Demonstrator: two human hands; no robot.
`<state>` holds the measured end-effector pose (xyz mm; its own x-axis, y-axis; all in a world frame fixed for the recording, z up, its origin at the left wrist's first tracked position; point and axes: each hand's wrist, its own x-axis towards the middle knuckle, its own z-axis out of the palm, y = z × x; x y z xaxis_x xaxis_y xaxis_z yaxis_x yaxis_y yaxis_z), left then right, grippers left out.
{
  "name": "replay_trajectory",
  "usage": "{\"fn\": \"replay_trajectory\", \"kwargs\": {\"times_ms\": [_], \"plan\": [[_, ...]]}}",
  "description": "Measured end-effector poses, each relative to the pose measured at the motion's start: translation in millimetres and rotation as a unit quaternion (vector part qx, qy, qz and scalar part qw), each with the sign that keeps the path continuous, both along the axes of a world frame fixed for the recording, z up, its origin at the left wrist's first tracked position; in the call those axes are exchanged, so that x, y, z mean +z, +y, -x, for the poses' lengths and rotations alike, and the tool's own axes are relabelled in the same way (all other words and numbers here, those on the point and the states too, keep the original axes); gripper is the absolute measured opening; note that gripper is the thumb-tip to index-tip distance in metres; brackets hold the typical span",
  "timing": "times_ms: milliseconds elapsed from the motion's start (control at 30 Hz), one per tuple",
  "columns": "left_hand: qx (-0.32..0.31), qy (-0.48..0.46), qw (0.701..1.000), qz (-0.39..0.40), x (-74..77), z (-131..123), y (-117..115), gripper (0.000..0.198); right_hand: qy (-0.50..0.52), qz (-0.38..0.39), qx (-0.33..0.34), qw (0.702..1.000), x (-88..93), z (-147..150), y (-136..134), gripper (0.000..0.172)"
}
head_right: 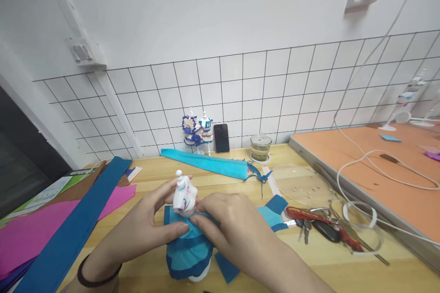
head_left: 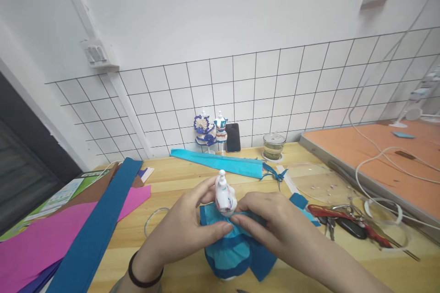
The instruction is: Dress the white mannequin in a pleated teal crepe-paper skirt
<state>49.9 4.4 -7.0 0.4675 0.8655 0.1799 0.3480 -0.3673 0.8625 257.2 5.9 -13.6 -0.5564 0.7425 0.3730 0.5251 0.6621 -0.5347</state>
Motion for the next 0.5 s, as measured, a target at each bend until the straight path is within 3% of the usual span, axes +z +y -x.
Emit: {"fn": "replay_trajectory", "kwargs": {"times_ms": [267, 500], "plan": [[0.012, -0.007, 1.000, 0.001, 3.9, -6.5, -0.5, 0.047, 0.048, 0.045, 0.003, 0.998, -3.7, -1.1, 2.8, 0.010], [0.012, -0.025, 0.999, 0.028, -1.0, -4.2, 2.7, 0.057, 0.043, 0.091, -0.014, 0.995, 1.6, -2.0, 0.7, 0.008]]}}
